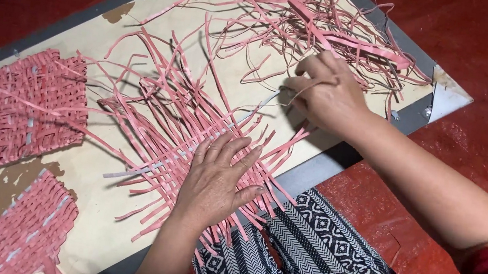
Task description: A person is weaving pink plastic strips together to create a flat woven piece, likely for a bag or mat.
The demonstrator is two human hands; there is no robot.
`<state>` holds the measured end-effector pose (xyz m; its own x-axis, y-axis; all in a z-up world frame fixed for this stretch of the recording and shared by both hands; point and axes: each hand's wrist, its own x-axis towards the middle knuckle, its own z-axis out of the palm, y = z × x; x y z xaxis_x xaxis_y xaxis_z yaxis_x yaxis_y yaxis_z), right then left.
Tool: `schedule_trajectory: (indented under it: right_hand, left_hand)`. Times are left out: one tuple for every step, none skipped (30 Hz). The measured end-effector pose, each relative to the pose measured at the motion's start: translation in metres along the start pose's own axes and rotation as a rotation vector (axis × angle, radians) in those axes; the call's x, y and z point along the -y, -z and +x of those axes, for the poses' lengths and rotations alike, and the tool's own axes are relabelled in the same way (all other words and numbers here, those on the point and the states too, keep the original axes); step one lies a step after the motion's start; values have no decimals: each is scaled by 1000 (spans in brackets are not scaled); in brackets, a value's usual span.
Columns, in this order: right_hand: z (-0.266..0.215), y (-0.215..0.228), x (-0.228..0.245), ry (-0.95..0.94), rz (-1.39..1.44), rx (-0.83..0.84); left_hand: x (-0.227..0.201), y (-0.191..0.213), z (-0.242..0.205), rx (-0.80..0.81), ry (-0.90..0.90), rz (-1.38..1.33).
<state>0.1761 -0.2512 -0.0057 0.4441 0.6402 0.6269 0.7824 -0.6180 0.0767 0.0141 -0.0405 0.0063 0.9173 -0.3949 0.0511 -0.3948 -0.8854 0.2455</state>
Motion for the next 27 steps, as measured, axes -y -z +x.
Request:
schedule_trajectory:
  right_hand:
    - [3, -6, 0, 0, -1, -4]
    - [6, -12, 0, -57, 43, 169]
    - [9, -18, 0, -115, 87, 341]
    - [12, -20, -5, -113, 85, 340]
    - [15, -21, -11, -168, 264, 319]
    - [17, -24, -15, -224, 446, 297]
    - [23, -11, -18, -224, 447, 298]
    - [29, 3, -21, -275, 521, 302]
    - [34, 17, -23, -326, 594, 304]
    - [36, 18, -31, -330, 591, 302]
    - [37, 20, -38, -254, 523, 322]
    - [39, 22, -45, -176, 455, 340]
    - [36, 19, -39, -178, 454, 338]
    - [32, 17, -34, -73, 325, 367]
    - [28, 14, -28, 31, 195, 395]
    - [24, 13, -23, 28, 195, 394]
    - [19, 12, -19, 36, 205, 359]
    - [14, 11, -14, 44, 215, 324]
    - [16, 9, -12, 42, 214, 323]
    - [19, 7, -10, -71, 211, 457]
    - [21, 6, -9, -185, 206, 591]
    - [21, 7, -13, -188, 205, 589]
    - [20, 9, -18, -157, 370, 372]
    - [19, 10, -22, -121, 529, 154]
    - [24, 21, -26, -121, 527, 155]
    - [28, 33, -30, -230, 815, 89]
    - [32, 44, -34, -340, 1103, 20]
  left_hand:
    - [-1, 2, -1, -2, -1, 4]
    - [-3, 3, -2, 2, 14, -15]
    - [-4, 3, -3, 6, 28, -34]
    - [-3, 2, -3, 3, 28, -35]
    - [-2, 1, -3, 1, 30, -22]
    - [-1, -1, -3, 3, 33, -9]
    - [-1, -1, -4, 4, 34, -9]
    - [-2, 0, -3, 3, 35, -13]
    - [-2, 1, -3, 2, 37, -16]
    - [-2, 0, -3, 3, 32, -16]
    - [-1, 0, -3, -39, 7, -16]
    - [-1, -1, -3, -81, -16, -15]
    - [-1, 0, -3, -81, -19, -14]
    - [-1, 0, -3, -81, -18, -27]
    - [-1, 0, -3, -82, -17, -39]
    - [-1, 0, -3, -80, -19, -39]
    - [-1, 0, -3, -72, -9, -38]
    - [-2, -1, -3, -65, 2, -38]
    - [-1, -1, -3, -64, 0, -38]
    - [-1, -2, -4, -84, -7, -25]
    - [-1, -2, -5, -104, -13, -13]
    - [-1, -1, -5, -104, -17, -12]
    - [-2, 0, -5, -95, -11, -16]
    - [-2, 0, -6, -88, -1, -23]
    - [-2, 0, -5, -88, -2, -24]
    - [-2, 0, -6, -88, -1, -21]
    - [-1, -1, -6, -88, 0, -17]
